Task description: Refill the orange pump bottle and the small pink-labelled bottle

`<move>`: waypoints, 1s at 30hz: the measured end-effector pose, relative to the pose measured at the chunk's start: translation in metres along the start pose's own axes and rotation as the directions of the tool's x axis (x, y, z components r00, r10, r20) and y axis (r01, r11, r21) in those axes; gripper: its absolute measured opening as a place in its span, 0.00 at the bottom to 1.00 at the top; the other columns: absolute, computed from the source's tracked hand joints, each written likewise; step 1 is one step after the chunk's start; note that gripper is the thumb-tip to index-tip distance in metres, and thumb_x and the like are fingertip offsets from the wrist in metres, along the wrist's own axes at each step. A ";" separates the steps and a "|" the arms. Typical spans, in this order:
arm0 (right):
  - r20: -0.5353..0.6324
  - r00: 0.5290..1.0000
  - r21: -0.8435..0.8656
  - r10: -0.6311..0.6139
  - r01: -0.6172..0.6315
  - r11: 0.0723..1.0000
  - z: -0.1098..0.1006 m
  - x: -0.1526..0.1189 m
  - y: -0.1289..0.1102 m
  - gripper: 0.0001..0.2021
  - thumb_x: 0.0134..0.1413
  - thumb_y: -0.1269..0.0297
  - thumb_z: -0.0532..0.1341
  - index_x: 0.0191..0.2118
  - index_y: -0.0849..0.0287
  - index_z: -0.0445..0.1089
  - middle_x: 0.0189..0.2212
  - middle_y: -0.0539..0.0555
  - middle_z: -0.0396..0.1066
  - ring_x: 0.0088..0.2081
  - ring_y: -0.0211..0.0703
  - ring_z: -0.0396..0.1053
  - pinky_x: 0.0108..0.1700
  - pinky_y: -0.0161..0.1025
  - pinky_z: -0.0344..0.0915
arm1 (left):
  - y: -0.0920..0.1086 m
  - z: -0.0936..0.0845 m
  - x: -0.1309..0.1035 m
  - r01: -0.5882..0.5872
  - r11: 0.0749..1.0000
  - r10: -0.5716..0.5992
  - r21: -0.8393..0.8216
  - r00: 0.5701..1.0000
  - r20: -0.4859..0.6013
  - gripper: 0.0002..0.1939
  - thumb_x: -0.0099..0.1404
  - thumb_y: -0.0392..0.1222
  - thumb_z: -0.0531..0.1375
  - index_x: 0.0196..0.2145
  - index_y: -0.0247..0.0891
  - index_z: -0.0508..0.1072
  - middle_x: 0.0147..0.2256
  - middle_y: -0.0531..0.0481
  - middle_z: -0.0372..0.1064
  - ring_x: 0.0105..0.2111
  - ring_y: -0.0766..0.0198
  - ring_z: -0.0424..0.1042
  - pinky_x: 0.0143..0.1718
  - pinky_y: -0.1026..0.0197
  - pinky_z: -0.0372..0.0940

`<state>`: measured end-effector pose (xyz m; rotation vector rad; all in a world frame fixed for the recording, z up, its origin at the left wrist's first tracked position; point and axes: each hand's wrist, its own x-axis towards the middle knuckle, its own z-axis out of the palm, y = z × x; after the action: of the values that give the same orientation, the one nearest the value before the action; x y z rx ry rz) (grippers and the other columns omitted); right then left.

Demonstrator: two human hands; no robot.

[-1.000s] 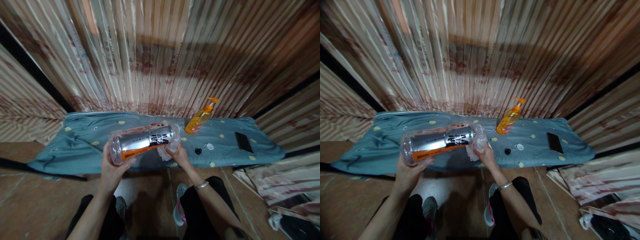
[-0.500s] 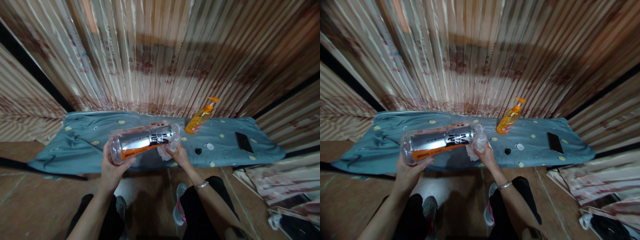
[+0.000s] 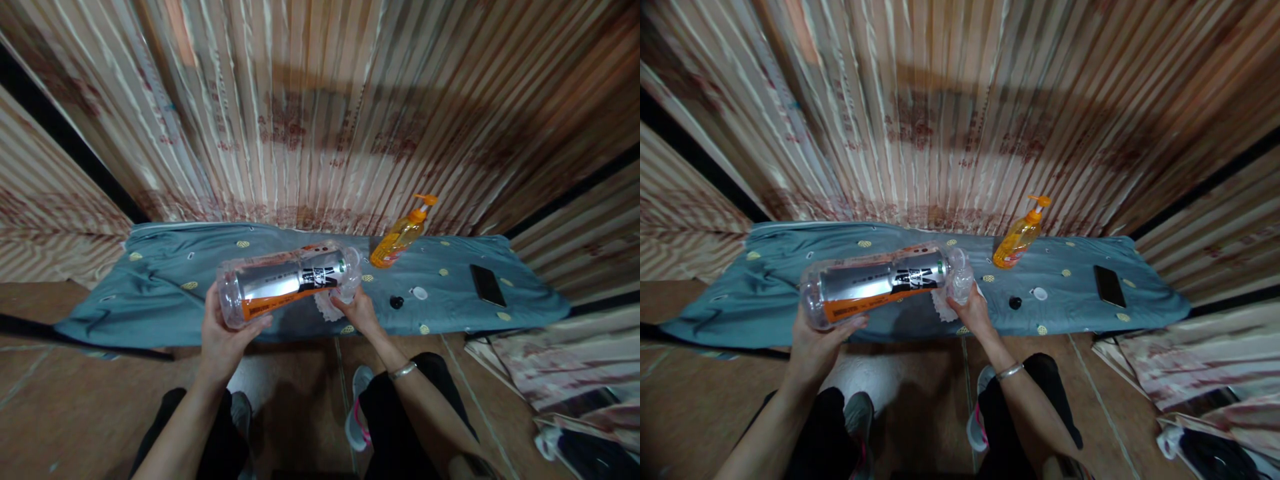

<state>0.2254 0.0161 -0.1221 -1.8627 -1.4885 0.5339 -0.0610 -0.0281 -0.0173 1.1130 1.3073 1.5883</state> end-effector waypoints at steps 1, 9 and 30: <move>0.004 1.000 0.003 0.002 -0.002 1.000 0.000 0.000 0.000 0.34 0.50 0.58 0.72 0.62 0.61 0.65 0.47 0.62 0.82 0.49 0.60 0.81 0.48 0.48 0.76 | 0.000 0.000 0.000 0.009 1.000 -0.009 -0.007 1.000 0.011 0.47 0.36 0.44 0.81 0.53 0.37 0.70 0.47 0.43 0.76 0.48 0.46 0.78 0.49 0.48 0.77; 0.036 0.999 0.006 0.013 -0.014 1.000 -0.004 0.000 -0.005 0.35 0.51 0.57 0.71 0.63 0.63 0.65 0.50 0.63 0.82 0.51 0.60 0.80 0.50 0.49 0.76 | -0.005 -0.001 0.000 0.003 1.000 -0.003 -0.020 1.000 0.019 0.48 0.37 0.43 0.80 0.55 0.37 0.68 0.51 0.41 0.74 0.54 0.43 0.75 0.53 0.45 0.76; 0.014 1.000 0.053 -0.014 0.013 0.998 -0.003 -0.001 -0.004 0.33 0.50 0.61 0.72 0.62 0.60 0.66 0.48 0.63 0.82 0.51 0.62 0.80 0.51 0.51 0.76 | 0.000 0.001 0.002 -0.052 0.999 0.052 -0.002 0.999 0.016 0.37 0.37 0.43 0.80 0.42 0.38 0.68 0.43 0.44 0.75 0.49 0.45 0.78 0.49 0.48 0.77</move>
<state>0.2249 0.0152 -0.1174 -1.8105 -1.4804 0.5760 -0.0607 -0.0260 -0.0165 1.1646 1.2761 1.6145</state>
